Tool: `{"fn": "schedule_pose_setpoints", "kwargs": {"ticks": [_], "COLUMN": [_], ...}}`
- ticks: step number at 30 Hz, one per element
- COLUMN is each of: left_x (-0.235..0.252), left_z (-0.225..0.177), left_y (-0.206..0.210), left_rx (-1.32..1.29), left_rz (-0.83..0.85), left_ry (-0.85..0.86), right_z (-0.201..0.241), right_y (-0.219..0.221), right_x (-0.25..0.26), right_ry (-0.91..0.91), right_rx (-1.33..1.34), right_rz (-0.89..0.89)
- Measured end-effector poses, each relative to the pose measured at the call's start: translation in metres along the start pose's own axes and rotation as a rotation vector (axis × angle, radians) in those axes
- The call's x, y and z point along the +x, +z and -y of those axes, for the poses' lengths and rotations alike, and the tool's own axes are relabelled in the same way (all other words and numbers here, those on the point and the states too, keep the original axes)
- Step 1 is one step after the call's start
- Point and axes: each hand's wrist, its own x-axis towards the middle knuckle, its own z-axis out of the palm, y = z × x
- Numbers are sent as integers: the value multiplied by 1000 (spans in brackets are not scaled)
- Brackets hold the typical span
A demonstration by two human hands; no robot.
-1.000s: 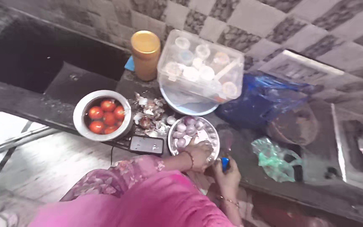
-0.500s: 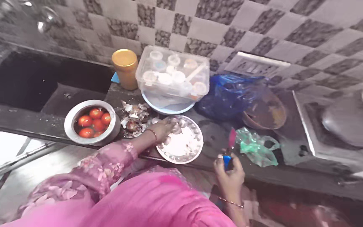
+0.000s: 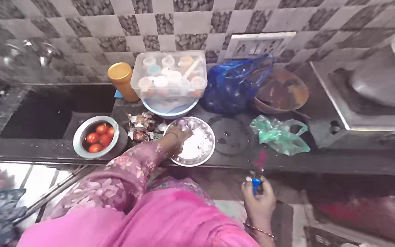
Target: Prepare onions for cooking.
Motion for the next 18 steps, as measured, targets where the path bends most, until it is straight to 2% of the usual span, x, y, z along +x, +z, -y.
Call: {"fn": "schedule_pose_setpoints", "kwargs": {"ticks": [4,8,13,18], "left_x": [-14,5,7,4], "left_z": [-7,8,16,31], "left_y": [-15,9,9,11], "left_rx": [-26,-17,-17,-66], "left_rz": [81,-30,-22,-54], "left_ry": [-21,20,45,150], "right_z": [-5,2,15,39], "right_y": [-2,1,12,30], "right_x": [-6,-10,-12,-21], "right_ry": [28,65,-4,-8], "right_rx": [49,32,-20,3], "right_rz": [-48,-23,-29,-42]}}
